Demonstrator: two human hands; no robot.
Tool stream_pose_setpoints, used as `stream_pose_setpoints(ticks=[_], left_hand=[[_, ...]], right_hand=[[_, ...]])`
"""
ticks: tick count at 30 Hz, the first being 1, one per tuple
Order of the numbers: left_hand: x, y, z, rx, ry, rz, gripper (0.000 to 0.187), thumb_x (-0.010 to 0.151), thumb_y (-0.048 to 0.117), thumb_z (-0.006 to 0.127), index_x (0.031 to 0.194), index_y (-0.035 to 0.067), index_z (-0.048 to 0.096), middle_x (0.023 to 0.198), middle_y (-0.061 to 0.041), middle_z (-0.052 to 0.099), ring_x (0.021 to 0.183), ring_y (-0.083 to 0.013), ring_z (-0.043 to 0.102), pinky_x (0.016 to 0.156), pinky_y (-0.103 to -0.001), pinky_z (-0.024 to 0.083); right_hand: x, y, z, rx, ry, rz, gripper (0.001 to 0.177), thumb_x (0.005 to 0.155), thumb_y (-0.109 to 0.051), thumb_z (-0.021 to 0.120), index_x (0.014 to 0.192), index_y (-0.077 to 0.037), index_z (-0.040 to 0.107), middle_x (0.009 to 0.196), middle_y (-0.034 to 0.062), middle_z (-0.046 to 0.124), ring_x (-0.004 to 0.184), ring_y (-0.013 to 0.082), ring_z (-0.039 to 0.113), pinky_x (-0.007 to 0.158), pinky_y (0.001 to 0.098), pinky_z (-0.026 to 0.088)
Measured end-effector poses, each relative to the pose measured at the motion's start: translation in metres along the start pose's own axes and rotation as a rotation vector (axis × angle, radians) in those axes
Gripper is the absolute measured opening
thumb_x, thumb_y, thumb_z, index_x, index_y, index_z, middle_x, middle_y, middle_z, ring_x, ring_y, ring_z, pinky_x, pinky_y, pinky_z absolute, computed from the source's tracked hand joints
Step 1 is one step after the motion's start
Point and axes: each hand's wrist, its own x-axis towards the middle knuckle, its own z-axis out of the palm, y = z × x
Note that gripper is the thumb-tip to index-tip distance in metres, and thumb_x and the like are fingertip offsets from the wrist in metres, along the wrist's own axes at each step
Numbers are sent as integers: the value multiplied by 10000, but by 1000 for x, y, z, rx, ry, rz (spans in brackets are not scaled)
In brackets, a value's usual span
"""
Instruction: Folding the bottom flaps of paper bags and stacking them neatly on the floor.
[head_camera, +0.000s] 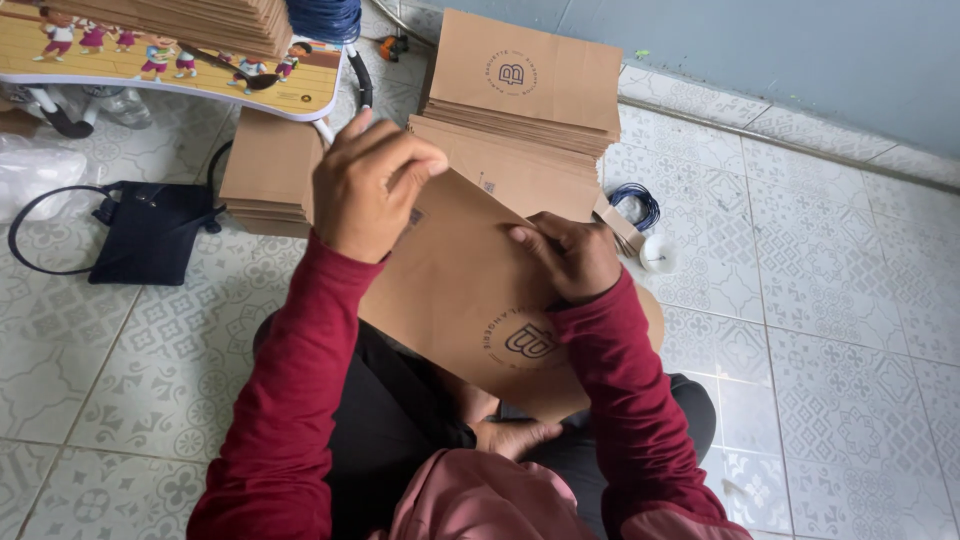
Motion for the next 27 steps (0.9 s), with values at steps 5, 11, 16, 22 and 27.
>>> stream_pose_setpoints(ticks=[5,11,16,22,27], left_hand=[[8,-5,-12,-41,95,-3,173,980,-2,815,887,50,679,835,-63,643,752,-230,546,685,-356,428],[17,-10,-29,-27,175,-36,129,1047,-23,750,926,-4,713,895,-103,656,813,-274,606,715,-377,467],[14,-23,-40,29,210,-26,143,1073,-29,762,937,-21,718,908,-125,680,824,-292,616,716,-387,459],[11,-37,-46,21,232,-56,127,1086,-52,722,961,-36,713,934,-139,679,870,-313,645,788,-409,487],[9,-45,-47,27,235,-59,115,1081,-55,742,970,-48,713,934,-150,694,876,-314,652,800,-408,488]], right_hand=[[-20,20,-13,53,-4,103,226,970,-360,720,983,-150,804,734,-30,746,583,22,548,577,237,448],[-45,46,-23,65,6,151,173,934,-320,761,978,-160,814,893,-38,796,752,31,696,699,213,500],[-69,60,-35,104,-3,212,131,942,-231,753,1000,-129,809,986,-9,801,900,96,758,851,222,565],[-91,85,-41,22,87,229,104,926,-224,798,992,-144,802,965,-6,792,884,97,743,793,244,547],[-102,90,-52,17,156,265,105,953,-224,786,974,-122,779,888,-20,769,811,47,661,722,232,485]])
